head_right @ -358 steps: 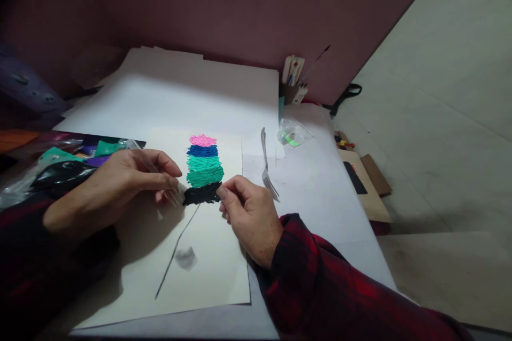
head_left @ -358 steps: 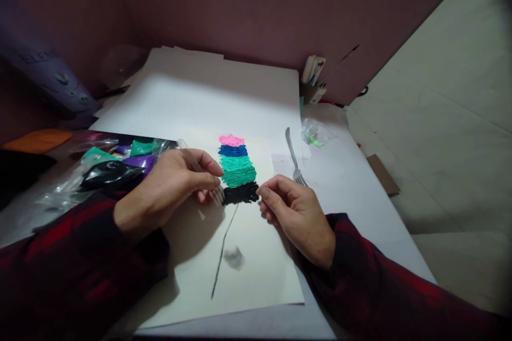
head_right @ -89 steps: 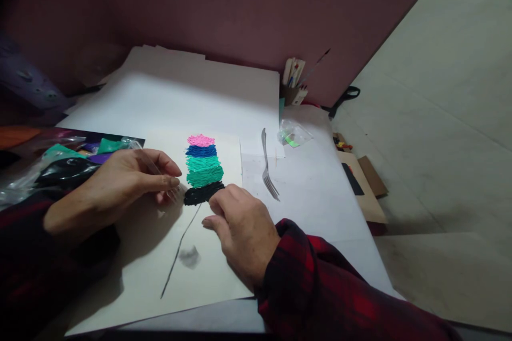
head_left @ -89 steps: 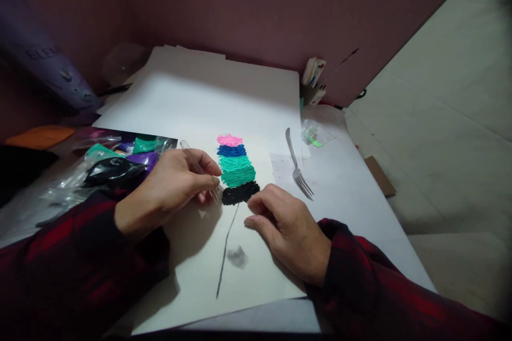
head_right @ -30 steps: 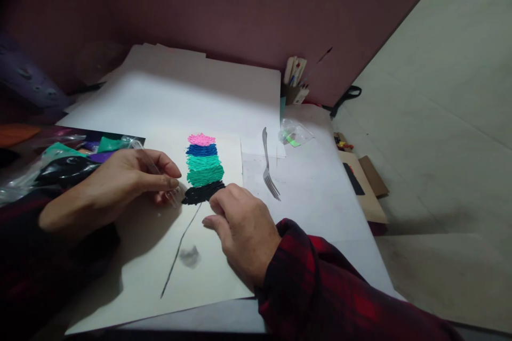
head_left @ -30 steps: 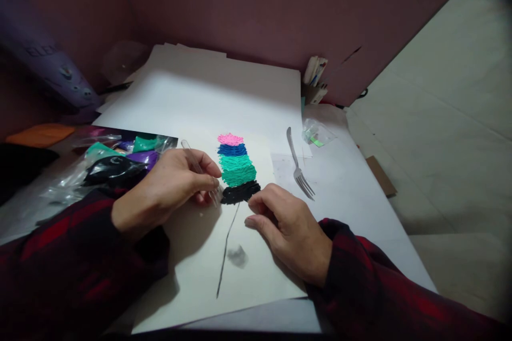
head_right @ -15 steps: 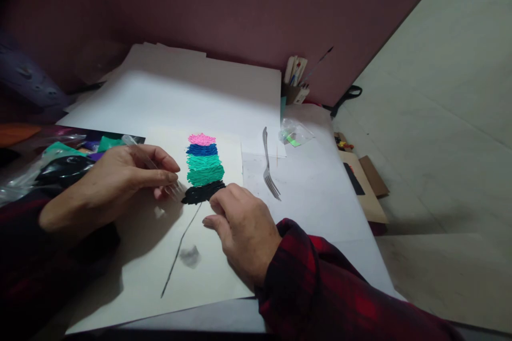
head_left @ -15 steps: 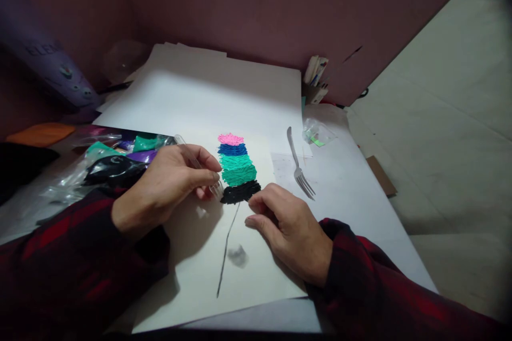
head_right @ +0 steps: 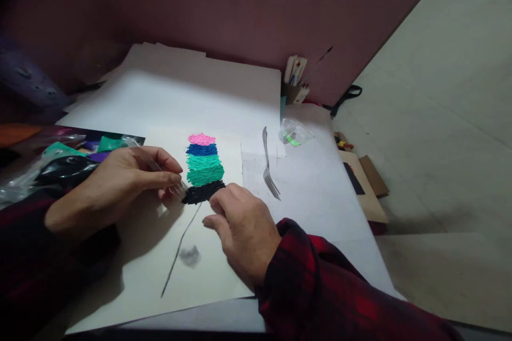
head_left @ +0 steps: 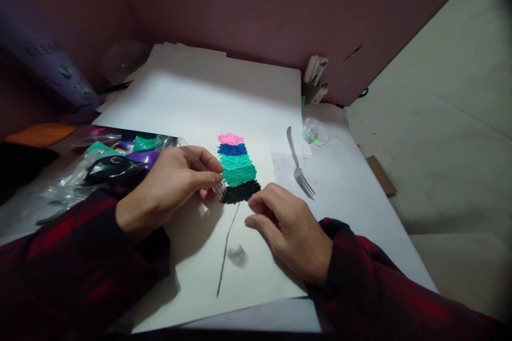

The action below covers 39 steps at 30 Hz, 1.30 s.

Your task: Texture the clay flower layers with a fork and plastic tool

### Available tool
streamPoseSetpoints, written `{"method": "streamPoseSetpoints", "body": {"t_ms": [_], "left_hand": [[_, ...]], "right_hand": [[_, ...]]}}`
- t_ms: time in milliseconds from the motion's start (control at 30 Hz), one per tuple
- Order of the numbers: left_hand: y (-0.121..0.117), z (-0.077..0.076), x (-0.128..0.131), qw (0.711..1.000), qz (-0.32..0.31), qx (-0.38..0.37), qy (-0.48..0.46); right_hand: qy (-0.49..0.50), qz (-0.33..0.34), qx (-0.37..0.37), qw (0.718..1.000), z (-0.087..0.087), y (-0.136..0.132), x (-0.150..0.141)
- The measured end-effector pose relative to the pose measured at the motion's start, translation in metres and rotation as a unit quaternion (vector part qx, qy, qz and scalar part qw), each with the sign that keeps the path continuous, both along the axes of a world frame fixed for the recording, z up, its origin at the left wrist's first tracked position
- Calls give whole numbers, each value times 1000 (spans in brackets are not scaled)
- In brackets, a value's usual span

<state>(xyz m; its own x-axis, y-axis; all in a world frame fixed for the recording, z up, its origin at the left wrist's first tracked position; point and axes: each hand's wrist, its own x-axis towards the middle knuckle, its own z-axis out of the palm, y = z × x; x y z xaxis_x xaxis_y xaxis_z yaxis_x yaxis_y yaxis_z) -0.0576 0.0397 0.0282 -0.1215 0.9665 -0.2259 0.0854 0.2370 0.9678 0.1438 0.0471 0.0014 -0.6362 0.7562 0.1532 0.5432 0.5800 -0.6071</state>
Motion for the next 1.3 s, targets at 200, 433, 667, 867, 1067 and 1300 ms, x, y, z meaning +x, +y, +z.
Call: {"method": "streamPoseSetpoints", "body": {"t_ms": [200,433,667,867,1067,1300], "left_hand": [[-1,-1,-1,1000,-16,-4,9],[0,2,1,1000,5,-16,25],[0,2,-1,999,5,-22,22],[-1,8,-1,998,49,-8,41],[-1,8,0,998,50,0,29],[-1,5,3,999,28,-7,22]], "right_hand": [[-2,1,6,1000,0,0,-1],[-2,2,12,1000,1,0,0],[-4,3,8,1000,1,0,0],[-4,1,5,1000,0,0,0],[-6,2,6,1000,1,0,-1],[-1,2,13,1000,1,0,-1]]}}
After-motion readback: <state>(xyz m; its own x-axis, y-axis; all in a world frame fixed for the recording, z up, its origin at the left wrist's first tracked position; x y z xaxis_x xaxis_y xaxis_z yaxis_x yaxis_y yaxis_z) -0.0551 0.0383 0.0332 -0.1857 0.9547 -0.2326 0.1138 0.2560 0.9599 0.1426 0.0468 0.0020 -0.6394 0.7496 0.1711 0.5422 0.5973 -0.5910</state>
